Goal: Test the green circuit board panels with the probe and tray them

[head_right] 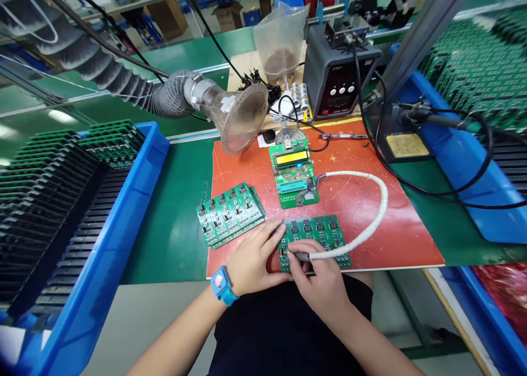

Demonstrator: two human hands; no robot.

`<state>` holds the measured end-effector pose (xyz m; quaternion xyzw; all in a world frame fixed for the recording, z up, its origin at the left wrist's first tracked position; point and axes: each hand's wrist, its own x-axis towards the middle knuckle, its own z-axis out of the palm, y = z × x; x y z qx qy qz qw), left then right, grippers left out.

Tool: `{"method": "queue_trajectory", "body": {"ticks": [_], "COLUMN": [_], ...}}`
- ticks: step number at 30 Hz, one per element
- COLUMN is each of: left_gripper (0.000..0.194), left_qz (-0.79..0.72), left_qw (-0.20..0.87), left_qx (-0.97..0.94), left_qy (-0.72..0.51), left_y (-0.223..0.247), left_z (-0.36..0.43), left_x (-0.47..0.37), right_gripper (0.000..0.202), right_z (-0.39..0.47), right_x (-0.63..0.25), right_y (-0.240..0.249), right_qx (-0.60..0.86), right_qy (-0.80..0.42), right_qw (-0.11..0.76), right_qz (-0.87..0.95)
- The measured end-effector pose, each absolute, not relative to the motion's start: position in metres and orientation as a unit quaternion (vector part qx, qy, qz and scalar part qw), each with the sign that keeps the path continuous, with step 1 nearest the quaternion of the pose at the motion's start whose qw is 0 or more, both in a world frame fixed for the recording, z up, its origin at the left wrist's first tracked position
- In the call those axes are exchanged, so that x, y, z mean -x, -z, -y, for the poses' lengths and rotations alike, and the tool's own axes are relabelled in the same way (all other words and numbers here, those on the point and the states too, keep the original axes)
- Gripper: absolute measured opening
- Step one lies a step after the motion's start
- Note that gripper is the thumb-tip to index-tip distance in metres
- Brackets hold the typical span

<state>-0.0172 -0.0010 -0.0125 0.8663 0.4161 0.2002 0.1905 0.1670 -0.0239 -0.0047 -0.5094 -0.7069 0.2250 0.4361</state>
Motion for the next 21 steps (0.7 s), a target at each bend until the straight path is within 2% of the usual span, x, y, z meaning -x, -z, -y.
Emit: {"method": "queue_trajectory", "body": {"ticks": [21], "left_gripper": [0.101], "left_qz": [-0.431], "left_qw": [0.190], "left_qx": [-0.864], "left_qy": [-0.179], "left_y": [0.0110], "left_z": [0.0000], "left_x": [0.0185], "right_gripper": [0.007], "right_z": [0.0239], "right_x": [-0.1677], "right_y": [0.0081], "right_qx": [0.512], "right_qy": [-0.286], "right_qw": [0.453], "right_qz": [0.671]}}
